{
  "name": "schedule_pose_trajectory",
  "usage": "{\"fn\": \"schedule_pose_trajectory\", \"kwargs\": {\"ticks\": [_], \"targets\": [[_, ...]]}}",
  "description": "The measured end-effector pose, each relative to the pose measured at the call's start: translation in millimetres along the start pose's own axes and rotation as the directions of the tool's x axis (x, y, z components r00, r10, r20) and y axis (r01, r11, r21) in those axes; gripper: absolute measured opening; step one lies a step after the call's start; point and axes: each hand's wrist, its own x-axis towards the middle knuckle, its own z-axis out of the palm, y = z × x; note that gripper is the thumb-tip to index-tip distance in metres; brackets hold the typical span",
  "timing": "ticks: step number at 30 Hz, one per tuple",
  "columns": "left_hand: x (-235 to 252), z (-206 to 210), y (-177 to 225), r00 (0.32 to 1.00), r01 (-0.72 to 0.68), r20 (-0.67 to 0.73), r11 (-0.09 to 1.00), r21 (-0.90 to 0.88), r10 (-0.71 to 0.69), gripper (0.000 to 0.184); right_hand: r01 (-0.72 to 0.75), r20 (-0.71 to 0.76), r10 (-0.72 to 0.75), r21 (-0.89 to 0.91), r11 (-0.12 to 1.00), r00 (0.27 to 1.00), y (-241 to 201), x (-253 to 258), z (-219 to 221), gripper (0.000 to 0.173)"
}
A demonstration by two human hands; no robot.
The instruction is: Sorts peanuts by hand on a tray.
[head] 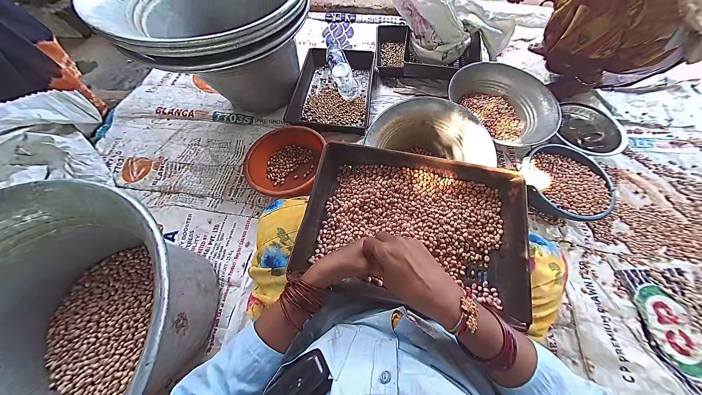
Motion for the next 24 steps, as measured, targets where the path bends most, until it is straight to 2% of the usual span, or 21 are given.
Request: {"fn": "schedule_pose_trajectory", "kwargs": {"ticks": [2, 3, 5, 6, 7, 8, 9, 10, 11, 12, 13, 14, 16, 17, 18, 19, 21, 24], "targets": [[7.8, -7.1, -1.0, 0.998, 0.02, 0.065, 0.996, 0.089, -0.026, 0.008, 0.013, -0.08, -0.013, -0.002, 1.0, 0.997, 4.6, -10.3, 2.1, 0.015], [10.7, -14.2, 0.0, 0.998, 0.033, 0.054, 0.986, 0.165, -0.042, 0.002, 0.013, -0.113, -0.011, 0.017, 1.0, 0.994, 9.4, -16.1, 2.2, 0.016], [6.4, -37.4, 10.1, 0.997, 0.042, -0.074, 0.939, 0.342, -0.018, 0.008, -0.032, -0.119, 0.037, 0.041, 0.999, 0.992, 21.1, -29.5, -1.1, 0.017], [0.7, -52.4, 17.1, 0.98, 0.063, -0.197, 0.897, 0.437, 0.027, 0.01, -0.076, -0.103, 0.08, 0.042, 0.996, 0.992, 28.1, -36.8, -3.6, 0.017], [-6.3, -67.7, 26.2, 0.935, 0.117, -0.345, 0.845, 0.522, 0.084, 0.01, -0.134, -0.075, 0.137, 0.042, 0.99, 0.988, 35.6, -44.1, -6.1, 0.019], [-12.9, -81.5, 35.0, 0.855, 0.195, -0.493, 0.781, 0.593, 0.161, 0.009, -0.204, -0.038, 0.206, 0.044, 0.978, 0.978, 43.7, -51.1, -8.9, 0.022], [-17.6, -93.7, 39.9, 0.745, 0.27, -0.602, 0.695, 0.666, 0.288, 0.009, -0.279, -0.008, 0.279, 0.039, 0.96, 0.96, 52.1, -57.8, -11.3, 0.026], [-20.7, -103.4, 43.0, 0.642, 0.337, -0.651, 0.613, 0.715, 0.405, 0.014, -0.354, 0.01, 0.354, 0.029, 0.935, 0.935, 60.3, -64.2, -13.5, 0.031], [-22.9, -108.8, 45.5, 0.584, 0.371, -0.659, 0.567, 0.736, 0.474, 0.023, -0.429, 0.016, 0.429, 0.017, 0.903, 0.903, 67.4, -70.4, -16.0, 0.035], [-23.5, -108.1, 47.7, 0.568, 0.371, -0.653, 0.553, 0.746, 0.5, 0.028, -0.521, 0.041, 0.52, 0.003, 0.854, 0.853, 72.3, -75.3, -20.0, 0.04], [-22.7, -102.1, 48.2, 0.597, 0.346, -0.635, 0.558, 0.754, 0.489, 0.03, -0.611, 0.069, 0.61, -0.013, 0.791, 0.789, 76.8, -79.3, -24.1, 0.044], [-20.4, -94.0, 45.7, 0.661, 0.301, -0.607, 0.585, 0.753, 0.442, 0.031, -0.688, 0.092, 0.688, -0.036, 0.725, 0.72, 80.9, -83.1, -27.5, 0.048], [-14.6, -78.0, 38.2, 0.809, 0.269, -0.529, 0.639, 0.72, 0.256, 0.034, -0.779, 0.111, 0.781, -0.075, 0.623, 0.615, 88.8, -91.5, -30.0, 0.052], [-11.9, -71.3, 36.9, 0.855, 0.328, -0.506, 0.633, 0.701, 0.117, 0.037, -0.805, 0.136, 0.81, -0.105, 0.584, 0.57, 92.0, -94.6, -29.4, 0.053], [-9.2, -65.1, 36.2, 0.866, 0.41, -0.5, 0.589, 0.696, -0.012, 0.042, -0.817, 0.175, 0.826, -0.139, 0.56, 0.536, 94.4, -96.6, -27.8, 0.054], [-5.7, -58.3, 36.7, 0.849, 0.497, -0.511, 0.521, 0.694, -0.131, 0.045, -0.817, 0.215, 0.828, -0.164, 0.553, 0.517, 95.5, -97.7, -25.2, 0.055], [1.2, -43.2, 38.4, 0.809, 0.588, -0.514, 0.396, 0.705, -0.286, 0.056, -0.796, 0.278, 0.811, -0.196, 0.573, 0.515, 93.1, -97.4, -19.4, 0.064], [6.9, -18.3, 38.3, 0.808, 0.571, -0.448, 0.324, 0.754, -0.382, 0.071, -0.727, 0.338, 0.72, -0.132, 0.674, 0.606, 84.6, -93.8, -5.9, 0.057]]}}
